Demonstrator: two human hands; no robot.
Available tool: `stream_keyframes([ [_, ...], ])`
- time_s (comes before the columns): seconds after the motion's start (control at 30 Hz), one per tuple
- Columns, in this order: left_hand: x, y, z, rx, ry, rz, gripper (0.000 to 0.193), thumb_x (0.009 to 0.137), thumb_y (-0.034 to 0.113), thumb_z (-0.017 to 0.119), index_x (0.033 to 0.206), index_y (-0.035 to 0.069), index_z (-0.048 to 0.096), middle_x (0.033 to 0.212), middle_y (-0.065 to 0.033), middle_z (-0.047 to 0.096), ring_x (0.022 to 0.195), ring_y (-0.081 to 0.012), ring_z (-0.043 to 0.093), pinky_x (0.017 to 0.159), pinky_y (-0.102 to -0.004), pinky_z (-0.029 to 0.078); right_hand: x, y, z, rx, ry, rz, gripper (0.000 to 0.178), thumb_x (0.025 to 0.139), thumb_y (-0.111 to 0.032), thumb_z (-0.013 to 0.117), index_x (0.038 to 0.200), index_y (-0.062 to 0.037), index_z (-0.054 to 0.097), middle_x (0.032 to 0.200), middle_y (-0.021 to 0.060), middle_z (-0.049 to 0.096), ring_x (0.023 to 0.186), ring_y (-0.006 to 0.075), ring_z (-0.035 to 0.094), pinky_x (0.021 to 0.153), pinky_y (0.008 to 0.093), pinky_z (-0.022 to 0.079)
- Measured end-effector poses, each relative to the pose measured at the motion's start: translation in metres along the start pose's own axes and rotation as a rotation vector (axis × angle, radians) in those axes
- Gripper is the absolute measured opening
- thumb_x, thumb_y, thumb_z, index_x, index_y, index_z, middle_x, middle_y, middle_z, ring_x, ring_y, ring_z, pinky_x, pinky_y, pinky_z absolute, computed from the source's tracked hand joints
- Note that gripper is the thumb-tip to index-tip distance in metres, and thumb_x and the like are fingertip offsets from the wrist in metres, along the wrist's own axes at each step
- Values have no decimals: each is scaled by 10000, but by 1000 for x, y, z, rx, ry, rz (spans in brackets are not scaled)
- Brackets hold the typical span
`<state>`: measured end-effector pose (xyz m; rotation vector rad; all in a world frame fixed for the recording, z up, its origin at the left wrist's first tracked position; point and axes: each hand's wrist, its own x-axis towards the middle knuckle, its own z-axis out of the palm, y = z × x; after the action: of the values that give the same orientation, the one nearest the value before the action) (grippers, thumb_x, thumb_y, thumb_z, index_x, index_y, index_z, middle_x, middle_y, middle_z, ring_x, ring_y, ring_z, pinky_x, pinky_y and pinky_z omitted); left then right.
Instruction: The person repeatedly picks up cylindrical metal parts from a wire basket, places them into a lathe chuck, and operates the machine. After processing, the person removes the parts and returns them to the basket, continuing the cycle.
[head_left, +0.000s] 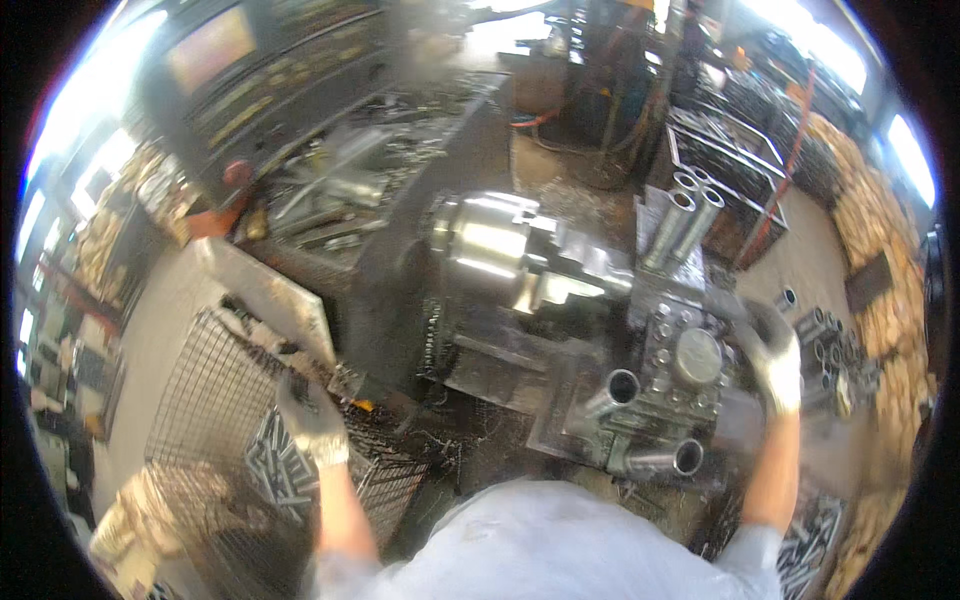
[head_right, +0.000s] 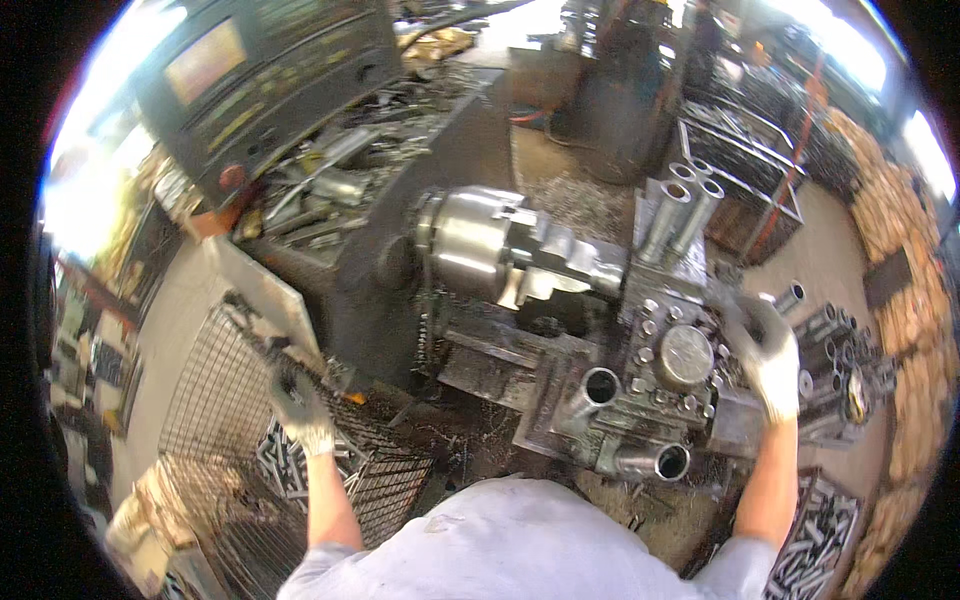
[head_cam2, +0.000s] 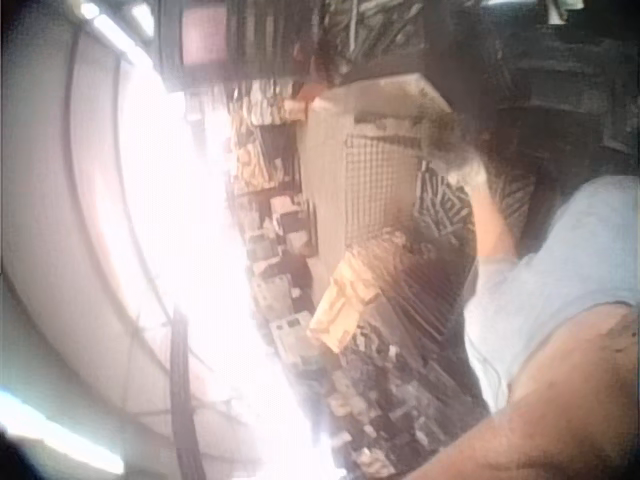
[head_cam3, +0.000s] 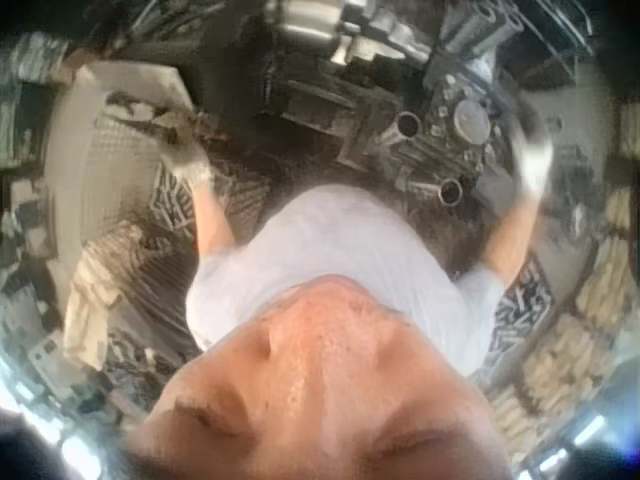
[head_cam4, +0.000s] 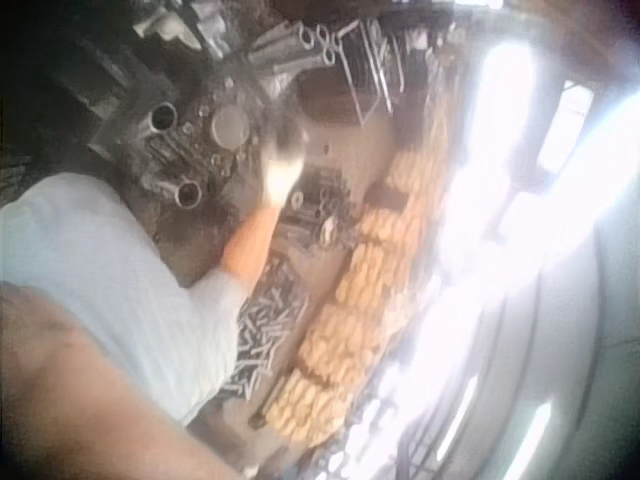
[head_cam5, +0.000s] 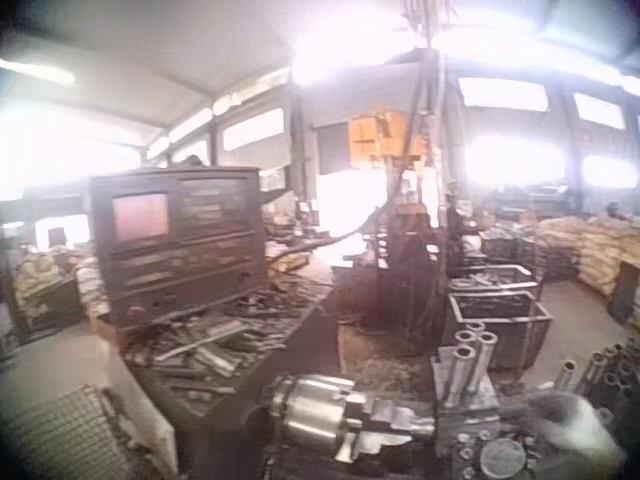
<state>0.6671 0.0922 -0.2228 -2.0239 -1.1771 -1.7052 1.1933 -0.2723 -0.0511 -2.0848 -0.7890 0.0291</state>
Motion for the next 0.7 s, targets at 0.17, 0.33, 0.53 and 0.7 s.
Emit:
stream_keyframes([
  [0.17,206,81,51,42,-236,212,394,964,91,707,1337,-18,643,1107,-237,740,1009,-407,728,880,-493,589,-92,49,-22,23,233,57,363,958,-120,724,1273,59,706,1134,125,766,1028,197,694,922,340,547],
  [0.33,322,66,140,385,-793,-135,878,1040,455,554,1705,33,167,1350,-286,690,1210,-374,717,1024,-501,551,-170,59,-21,-31,184,93,362,919,-113,728,1242,50,723,1142,127,773,1040,200,705,976,344,536],
  [0.53,290,100,114,221,-410,57,657,1020,315,659,1583,37,465,1292,-257,725,1136,-366,751,942,-473,600,-227,48,-25,-13,98,192,351,868,-81,730,1204,22,734,1038,92,784,916,142,691,872,298,562],
  [0.7,52,158,-1,-473,-338,251,283,907,-17,728,1183,-71,706,1006,-244,762,921,-345,777,814,-429,631,-240,78,-7,135,-77,281,413,868,-118,757,1250,32,717,1069,119,792,979,168,727,908,311,581],
])
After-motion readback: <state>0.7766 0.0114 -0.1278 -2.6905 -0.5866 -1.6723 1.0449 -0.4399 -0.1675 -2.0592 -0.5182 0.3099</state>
